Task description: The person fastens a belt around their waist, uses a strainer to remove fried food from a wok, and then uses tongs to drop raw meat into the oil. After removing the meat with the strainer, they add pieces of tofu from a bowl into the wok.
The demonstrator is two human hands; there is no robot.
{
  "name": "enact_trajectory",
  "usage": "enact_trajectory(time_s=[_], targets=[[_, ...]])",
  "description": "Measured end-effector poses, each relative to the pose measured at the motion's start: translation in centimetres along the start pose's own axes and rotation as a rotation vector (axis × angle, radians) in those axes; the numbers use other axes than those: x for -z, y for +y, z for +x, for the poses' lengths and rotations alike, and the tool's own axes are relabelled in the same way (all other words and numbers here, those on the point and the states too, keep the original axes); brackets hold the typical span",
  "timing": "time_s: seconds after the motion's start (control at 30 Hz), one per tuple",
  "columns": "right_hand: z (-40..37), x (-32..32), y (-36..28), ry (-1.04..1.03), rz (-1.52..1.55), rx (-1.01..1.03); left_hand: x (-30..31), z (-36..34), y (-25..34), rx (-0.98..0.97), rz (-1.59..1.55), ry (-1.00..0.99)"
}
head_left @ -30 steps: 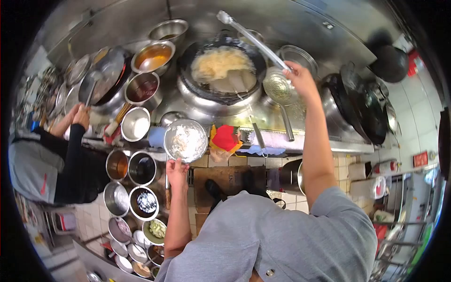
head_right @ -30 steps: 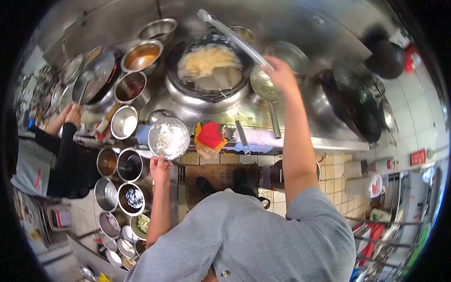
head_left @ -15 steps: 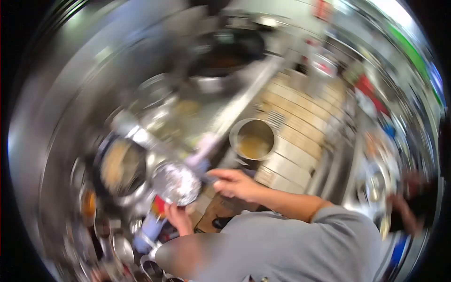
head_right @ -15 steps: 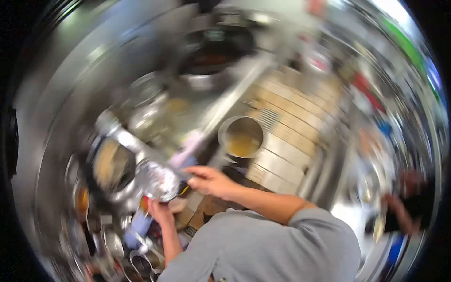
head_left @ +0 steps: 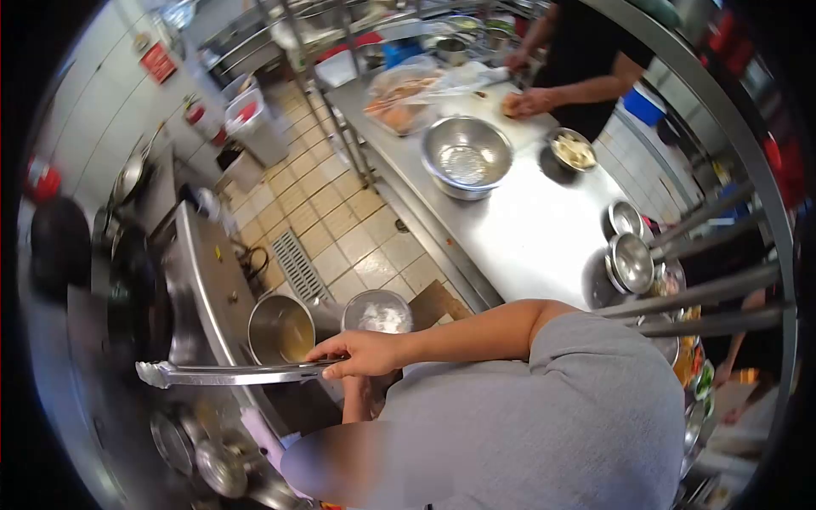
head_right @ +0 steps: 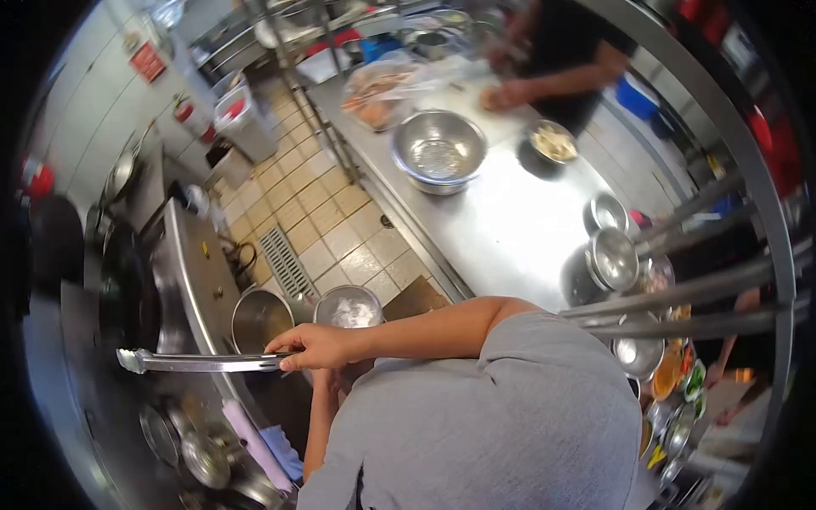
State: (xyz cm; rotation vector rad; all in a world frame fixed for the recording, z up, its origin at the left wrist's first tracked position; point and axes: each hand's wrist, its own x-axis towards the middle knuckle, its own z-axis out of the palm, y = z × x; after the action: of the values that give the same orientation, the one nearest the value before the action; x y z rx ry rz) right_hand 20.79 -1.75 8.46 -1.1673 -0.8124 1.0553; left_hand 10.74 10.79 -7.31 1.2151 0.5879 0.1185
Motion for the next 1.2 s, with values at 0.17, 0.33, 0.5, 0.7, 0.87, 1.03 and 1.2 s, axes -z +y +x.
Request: enact_trajectory(time_s=[0.17,0.33,0.5,0.7,0.87,1.03,1.2], targets=[[-3.1,2.0,-1.9,0.159,0.016,-0.007,-10.3,4.0,5.0,0.166,-0.149,-0.3],[-4.6,2.3,-3.1,0.363,-0.116,0.176,-15.9,3.9,9.1,0.305,-0.277,-0.467],[-5.6,2.5,-4.6,0.341,-0.211,0.22,-14.6,5.0,10.7,0.423,-0.359,-0.726],[-4.8,3.1,-3.7,0.265,-0.18,0.176,-8.6,2.7,1.8,0.237,-0.261,-0.356],[-3.4,3.3,-2.1,0.187,-0.252,0.086,4.7,0.4,-8.9,0.241,0.217,-0.216],[-0.6,2.9,-0.5,0.047,-0.293,0.023,19.0,-8.9,-18.4,0.281,0.49,0.189],[3.7,0.3,1.1,-0.15,-0.49,0.089,21.3,-16.8,-22.4,0.377,-0.482,0.941]])
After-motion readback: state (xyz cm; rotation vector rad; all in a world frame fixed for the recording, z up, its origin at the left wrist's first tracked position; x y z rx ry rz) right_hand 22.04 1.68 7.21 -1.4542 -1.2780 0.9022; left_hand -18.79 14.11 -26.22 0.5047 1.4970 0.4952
